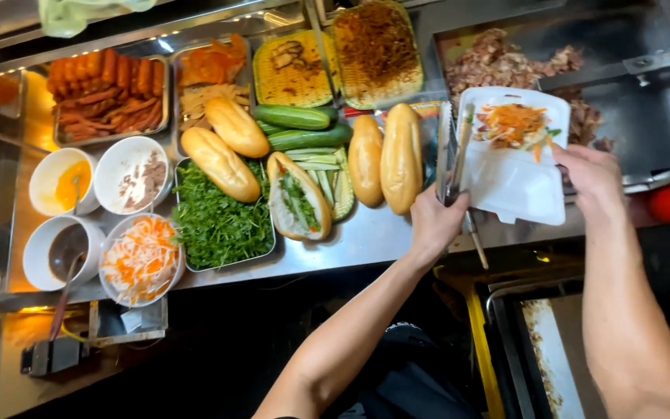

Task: Assembling and preparing Banh Mi sandwiches with various fillings and sauces at a food stall.

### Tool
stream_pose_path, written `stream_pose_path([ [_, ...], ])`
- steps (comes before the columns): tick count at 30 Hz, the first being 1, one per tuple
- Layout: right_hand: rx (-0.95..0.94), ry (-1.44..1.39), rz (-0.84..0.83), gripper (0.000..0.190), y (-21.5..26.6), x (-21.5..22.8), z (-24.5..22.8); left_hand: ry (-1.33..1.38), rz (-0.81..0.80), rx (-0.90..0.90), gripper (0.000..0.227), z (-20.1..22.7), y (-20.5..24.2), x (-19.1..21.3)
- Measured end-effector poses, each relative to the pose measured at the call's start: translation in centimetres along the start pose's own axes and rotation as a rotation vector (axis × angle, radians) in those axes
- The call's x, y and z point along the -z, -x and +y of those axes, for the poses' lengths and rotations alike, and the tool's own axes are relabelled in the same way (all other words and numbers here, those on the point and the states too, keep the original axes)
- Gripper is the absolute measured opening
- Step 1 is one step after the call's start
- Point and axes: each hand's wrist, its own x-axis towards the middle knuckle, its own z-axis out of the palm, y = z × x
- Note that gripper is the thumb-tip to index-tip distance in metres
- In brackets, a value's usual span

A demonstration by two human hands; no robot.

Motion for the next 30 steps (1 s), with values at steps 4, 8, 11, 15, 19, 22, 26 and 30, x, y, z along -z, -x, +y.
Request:
stream_pose_path([
  [4,0.033,-0.038,-0.065,0.022,2.5,-1.8,-5.1,0.287,-0.065,-0.038,0.042,3.0,2.9,4.9],
  [8,0.082,-0.05,-0.271,0.016,4.4,-10.1,-10.3,0.297,0.056,-0.027,0.045,1.0,4.7,10.9],
  [11,0.078,-0.019,-0.459,0.025,7.3,-17.6,-15.0,0.199,0.208,-0.001,0.037,-0.9,5.6,15.3],
  [15,0.055,0.258,-0.543,0.023,7.3,-25.6,-16.1,0.199,0.342,0.143,0.035,-3.1,5.9,18.9],
  [19,0.03,0.249,-0.596,0.021,7.4,-26.0,-14.3,0.335,0.254,0.195,0.043,-3.4,7.3,20.5],
  [22,-0.041,0.152,-0.559,0.023,11.6,-22.7,-12.7,0.25,0.177,0.266,0.055,-4.4,9.4,22.0],
  [26,-0.043,-0.047,-0.479,0.019,14.2,-17.3,-9.3,0.26,0.015,0.286,0.043,-5.7,9.0,22.1],
  [30,-0.043,0.013,-0.227,0.032,16.5,-8.9,-7.5,0.132,0.032,0.117,0.039,-7.5,2.6,17.9],
])
